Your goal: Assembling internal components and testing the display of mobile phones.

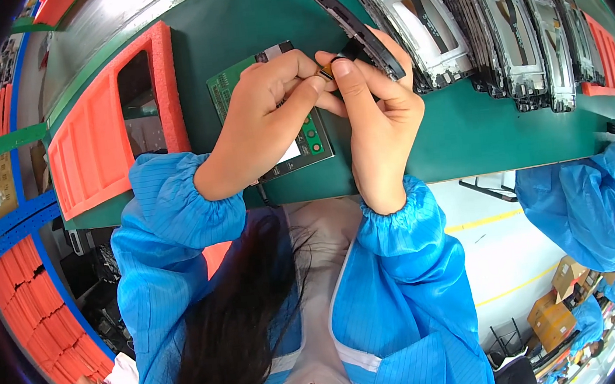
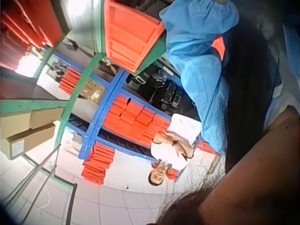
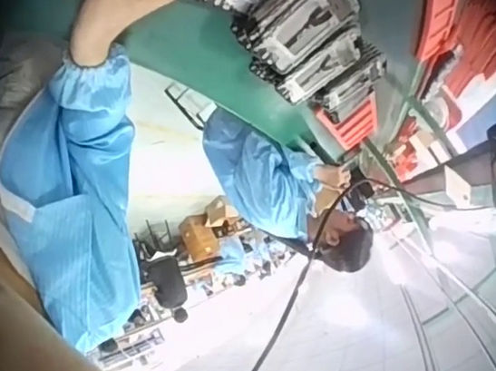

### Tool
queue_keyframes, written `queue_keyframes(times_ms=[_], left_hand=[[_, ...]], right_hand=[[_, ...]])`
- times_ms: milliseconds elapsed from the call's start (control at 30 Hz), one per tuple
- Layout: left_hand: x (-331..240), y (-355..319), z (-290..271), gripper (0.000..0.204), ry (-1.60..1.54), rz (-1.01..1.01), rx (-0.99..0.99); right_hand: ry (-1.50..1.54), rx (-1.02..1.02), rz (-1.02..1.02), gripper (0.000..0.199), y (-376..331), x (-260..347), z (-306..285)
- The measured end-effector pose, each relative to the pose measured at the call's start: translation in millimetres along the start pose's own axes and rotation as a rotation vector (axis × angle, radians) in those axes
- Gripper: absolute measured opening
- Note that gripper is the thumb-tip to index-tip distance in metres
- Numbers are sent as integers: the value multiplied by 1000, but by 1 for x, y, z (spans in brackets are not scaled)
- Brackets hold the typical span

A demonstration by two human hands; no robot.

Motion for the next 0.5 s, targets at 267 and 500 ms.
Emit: queue_keyframes(times_ms=[267,500], left_hand=[[-1,0,0,13,-36,-28,14],[0,0,1,15,-68,-33,17]], right_hand=[[-42,-9,40,15,0,0,-1],[-59,5,47,15,0,-1,-1]])
Point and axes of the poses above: each hand's wrist, its own y-axis towards the middle knuckle, its own z-axis out of the palm, x = y × z, the point moved 3 cm from there along y, towards the middle knuckle, and after that the axes turned 3 degrees about y, right-handed, at the moved point
